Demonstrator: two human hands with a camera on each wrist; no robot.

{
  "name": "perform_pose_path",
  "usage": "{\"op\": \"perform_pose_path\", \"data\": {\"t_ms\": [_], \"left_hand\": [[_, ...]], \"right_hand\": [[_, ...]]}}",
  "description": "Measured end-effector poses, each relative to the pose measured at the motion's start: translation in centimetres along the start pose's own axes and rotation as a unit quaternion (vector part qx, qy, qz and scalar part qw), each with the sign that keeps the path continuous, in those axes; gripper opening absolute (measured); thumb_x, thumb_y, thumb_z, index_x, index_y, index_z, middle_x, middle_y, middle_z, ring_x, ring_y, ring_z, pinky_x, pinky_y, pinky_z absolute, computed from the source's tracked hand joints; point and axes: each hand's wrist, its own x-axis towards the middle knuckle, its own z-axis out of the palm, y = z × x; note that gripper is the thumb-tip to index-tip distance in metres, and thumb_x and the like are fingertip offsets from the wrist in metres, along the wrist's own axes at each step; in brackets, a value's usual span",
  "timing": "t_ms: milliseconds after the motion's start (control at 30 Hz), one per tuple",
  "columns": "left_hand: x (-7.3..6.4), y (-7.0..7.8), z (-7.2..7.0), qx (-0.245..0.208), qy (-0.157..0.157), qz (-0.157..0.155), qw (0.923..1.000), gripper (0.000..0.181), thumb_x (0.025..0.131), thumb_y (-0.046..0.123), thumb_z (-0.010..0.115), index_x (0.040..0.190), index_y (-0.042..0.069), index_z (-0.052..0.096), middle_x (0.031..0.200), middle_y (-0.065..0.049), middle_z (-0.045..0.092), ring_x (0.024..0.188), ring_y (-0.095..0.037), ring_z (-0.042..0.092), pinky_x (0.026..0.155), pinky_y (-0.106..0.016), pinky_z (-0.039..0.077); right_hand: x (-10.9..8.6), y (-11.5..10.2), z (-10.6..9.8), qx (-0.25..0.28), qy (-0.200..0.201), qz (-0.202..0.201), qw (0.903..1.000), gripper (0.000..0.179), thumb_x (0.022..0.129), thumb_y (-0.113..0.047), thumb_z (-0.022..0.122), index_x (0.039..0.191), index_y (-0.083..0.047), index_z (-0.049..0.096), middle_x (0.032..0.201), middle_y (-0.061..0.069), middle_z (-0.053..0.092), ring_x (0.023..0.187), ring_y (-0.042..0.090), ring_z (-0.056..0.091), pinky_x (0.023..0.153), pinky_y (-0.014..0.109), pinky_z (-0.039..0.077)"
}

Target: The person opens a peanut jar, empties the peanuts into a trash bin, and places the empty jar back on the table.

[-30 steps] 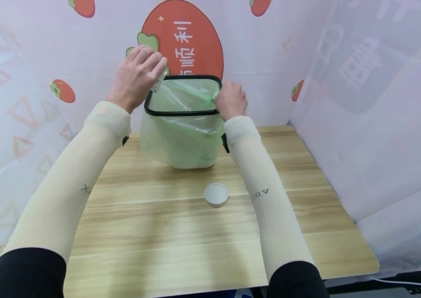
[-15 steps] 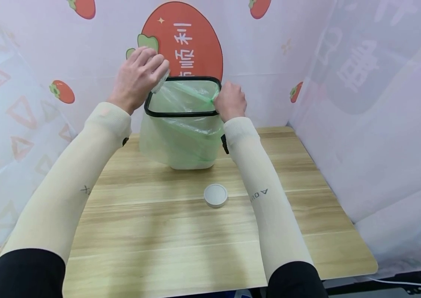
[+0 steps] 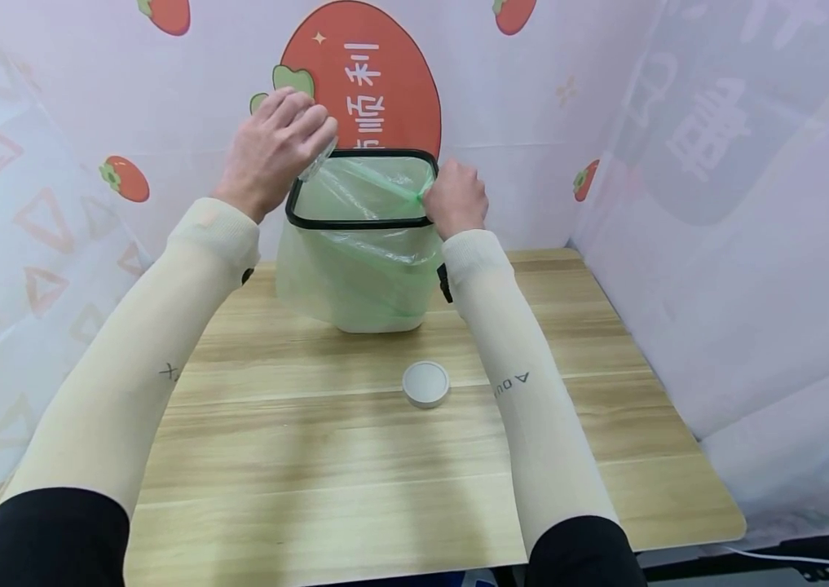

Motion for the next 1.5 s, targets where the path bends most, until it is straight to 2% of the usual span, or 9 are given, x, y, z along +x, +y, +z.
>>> {"op": "perform_pose_path", "data": {"t_ms": [200, 500, 633, 833, 900, 1033, 1100, 1267, 1500], "left_hand": [[0.2, 0.3, 0.0, -0.002, -0.01, 0.012, 0.9999, 0.029, 0.097, -0.01, 0.061, 0.123, 0.002, 0.06, 0.12, -0.013, 0.064, 0.125, -0.031, 0.059, 0.126, -0.041, 0.039], [-0.5, 0.8, 0.6, 0.015, -0.03, 0.039, 0.9987, 0.036, 0.097, -0.009, 0.064, 0.131, 0.003, 0.06, 0.123, -0.015, 0.064, 0.126, -0.032, 0.057, 0.127, -0.04, 0.038], [-0.3, 0.6, 0.3, 0.007, -0.014, 0.027, 0.9995, 0.033, 0.096, -0.012, 0.061, 0.126, 0.003, 0.061, 0.122, -0.014, 0.065, 0.125, -0.032, 0.058, 0.126, -0.04, 0.039], [0.6, 0.1, -0.5, 0.041, -0.006, 0.006, 0.9991, 0.039, 0.094, -0.017, 0.051, 0.125, 0.004, 0.061, 0.123, -0.012, 0.064, 0.126, -0.03, 0.058, 0.127, -0.04, 0.038], [0.6, 0.1, -0.4, 0.047, -0.015, 0.027, 0.9984, 0.041, 0.094, -0.019, 0.052, 0.128, 0.003, 0.061, 0.127, -0.014, 0.065, 0.128, -0.032, 0.058, 0.127, -0.041, 0.038], [0.3, 0.7, 0.3, 0.05, -0.029, 0.101, 0.9932, 0.037, 0.095, -0.018, 0.056, 0.127, 0.0, 0.062, 0.127, -0.016, 0.067, 0.125, -0.033, 0.06, 0.124, -0.042, 0.042], [-0.1, 0.9, 0.6, 0.044, -0.024, 0.117, 0.9919, 0.034, 0.095, -0.016, 0.058, 0.125, 0.0, 0.063, 0.124, -0.016, 0.068, 0.122, -0.033, 0.061, 0.121, -0.041, 0.045], [-0.2, 0.1, 0.3, 0.034, -0.01, 0.073, 0.9967, 0.04, 0.096, -0.019, 0.052, 0.126, 0.003, 0.066, 0.123, -0.015, 0.068, 0.123, -0.033, 0.061, 0.124, -0.04, 0.042], [0.8, -0.9, -1.2, 0.072, 0.009, 0.056, 0.9958, 0.039, 0.1, -0.012, 0.049, 0.131, 0.005, 0.066, 0.127, -0.012, 0.068, 0.125, -0.031, 0.059, 0.124, -0.038, 0.041]], "right_hand": [[0.0, 0.0, -0.2, -0.003, -0.001, 0.005, 1.0, 0.027, 0.103, -0.023, 0.055, 0.08, -0.012, 0.048, 0.095, 0.01, 0.06, 0.087, 0.025, 0.063, 0.074, 0.038, 0.056], [0.0, 0.1, 0.0, 0.0, 0.004, -0.002, 1.0, 0.033, 0.104, -0.023, 0.055, 0.075, -0.013, 0.042, 0.085, 0.007, 0.054, 0.081, 0.024, 0.061, 0.067, 0.035, 0.052], [0.1, 0.1, 0.2, 0.001, -0.001, 0.002, 1.0, 0.032, 0.104, -0.023, 0.055, 0.076, -0.013, 0.043, 0.085, 0.006, 0.053, 0.081, 0.024, 0.061, 0.066, 0.035, 0.053], [0.2, 0.0, 0.0, -0.008, 0.0, 0.0, 1.0, 0.031, 0.104, -0.025, 0.055, 0.077, -0.013, 0.045, 0.087, 0.007, 0.055, 0.082, 0.024, 0.061, 0.066, 0.034, 0.053], [0.2, -0.1, -0.1, -0.011, 0.002, 0.0, 0.9999, 0.03, 0.104, -0.025, 0.054, 0.078, -0.013, 0.046, 0.088, 0.007, 0.056, 0.083, 0.025, 0.062, 0.066, 0.035, 0.053], [0.1, -0.2, -0.2, -0.011, -0.001, 0.004, 0.9999, 0.028, 0.104, -0.025, 0.055, 0.08, -0.012, 0.049, 0.093, 0.009, 0.059, 0.085, 0.025, 0.063, 0.067, 0.035, 0.054], [0.0, -0.3, 0.0, -0.009, -0.004, 0.004, 0.9999, 0.028, 0.104, -0.025, 0.055, 0.081, -0.012, 0.05, 0.095, 0.01, 0.061, 0.086, 0.026, 0.063, 0.069, 0.036, 0.055], [-0.3, -0.4, 0.3, -0.007, -0.001, -0.006, 1.0, 0.026, 0.103, -0.024, 0.055, 0.081, -0.011, 0.051, 0.097, 0.012, 0.061, 0.088, 0.027, 0.062, 0.073, 0.038, 0.054], [-0.3, -0.4, -0.2, -0.014, 0.002, -0.01, 0.9999, 0.029, 0.103, -0.023, 0.055, 0.077, -0.012, 0.047, 0.091, 0.009, 0.058, 0.086, 0.026, 0.061, 0.07, 0.036, 0.053]]}}
